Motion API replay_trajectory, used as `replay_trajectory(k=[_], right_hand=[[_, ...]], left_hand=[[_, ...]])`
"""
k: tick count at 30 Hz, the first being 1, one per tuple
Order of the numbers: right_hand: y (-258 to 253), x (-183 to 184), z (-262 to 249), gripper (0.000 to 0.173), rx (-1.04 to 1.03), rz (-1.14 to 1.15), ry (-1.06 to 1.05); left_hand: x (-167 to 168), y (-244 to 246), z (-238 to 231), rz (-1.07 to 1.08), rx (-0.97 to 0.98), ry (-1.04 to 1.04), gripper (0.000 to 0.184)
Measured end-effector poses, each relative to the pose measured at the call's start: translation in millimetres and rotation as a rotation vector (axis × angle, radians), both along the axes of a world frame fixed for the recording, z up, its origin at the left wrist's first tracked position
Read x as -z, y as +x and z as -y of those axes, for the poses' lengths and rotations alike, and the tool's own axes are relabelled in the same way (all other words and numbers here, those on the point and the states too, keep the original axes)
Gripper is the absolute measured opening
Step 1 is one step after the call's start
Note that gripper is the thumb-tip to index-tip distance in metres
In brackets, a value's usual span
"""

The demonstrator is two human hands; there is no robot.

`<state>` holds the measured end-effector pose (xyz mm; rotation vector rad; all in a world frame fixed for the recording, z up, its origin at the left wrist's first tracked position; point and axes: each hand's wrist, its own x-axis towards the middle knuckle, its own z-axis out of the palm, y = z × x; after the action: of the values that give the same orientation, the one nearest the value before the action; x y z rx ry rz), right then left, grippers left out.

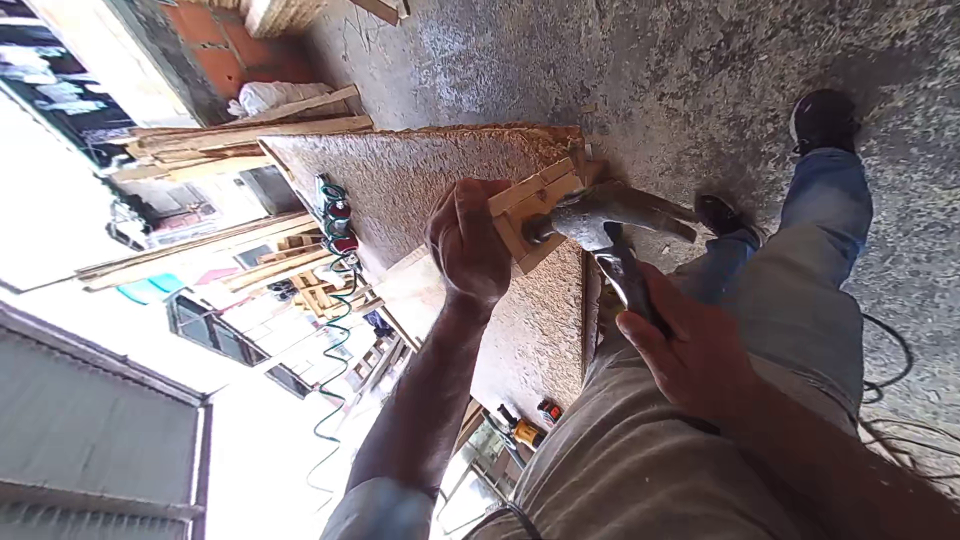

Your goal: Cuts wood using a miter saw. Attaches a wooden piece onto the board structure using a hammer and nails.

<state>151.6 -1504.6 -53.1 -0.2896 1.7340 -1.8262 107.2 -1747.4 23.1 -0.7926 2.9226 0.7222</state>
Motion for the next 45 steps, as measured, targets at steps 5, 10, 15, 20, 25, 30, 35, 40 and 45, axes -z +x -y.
replay_trajectory(k=[5,10,15,20,25,30,35,40,45], right_hand=[[8.2,-0.5,-1.3,0.051,0.012,-0.003,0.005],[7.1,-1.0,3.8,0.051,0.028,0.011,-0.017],[-6.7,1.8,14.4,0.05,0.058,0.046,-0.027],[-16.3,4.9,20.9,0.049,0.033,0.081,-0.049],[-18.0,1.2,17.7,0.049,0.004,0.073,-0.036],[-17.3,-2.7,15.9,0.05,-0.003,0.07,-0.025],[-16.5,-6.4,9.4,0.051,0.02,0.082,-0.038],[-11.5,-2.4,12.2,0.05,-0.003,0.118,-0.048],[-6.8,-3.8,10.7,0.052,0.001,0.118,-0.058]], left_hand=[[0.3,-0.5,-0.4,0.01,-0.019,-0.034,0.053],[1.1,-0.1,0.0,-0.001,0.0,-0.05,0.053],[1.9,-0.2,0.5,-0.011,0.021,-0.053,0.053],[1.5,-0.3,1.6,-0.002,0.032,-0.078,0.053],[1.6,-0.2,0.9,-0.016,0.039,-0.076,0.052],[1.3,0.8,1.5,-0.01,0.041,-0.076,0.052],[2.7,0.5,2.0,-0.019,0.036,-0.074,0.052],[2.3,0.4,2.0,-0.012,0.025,-0.066,0.053],[1.6,1.3,1.3,-0.01,0.026,-0.062,0.052]])
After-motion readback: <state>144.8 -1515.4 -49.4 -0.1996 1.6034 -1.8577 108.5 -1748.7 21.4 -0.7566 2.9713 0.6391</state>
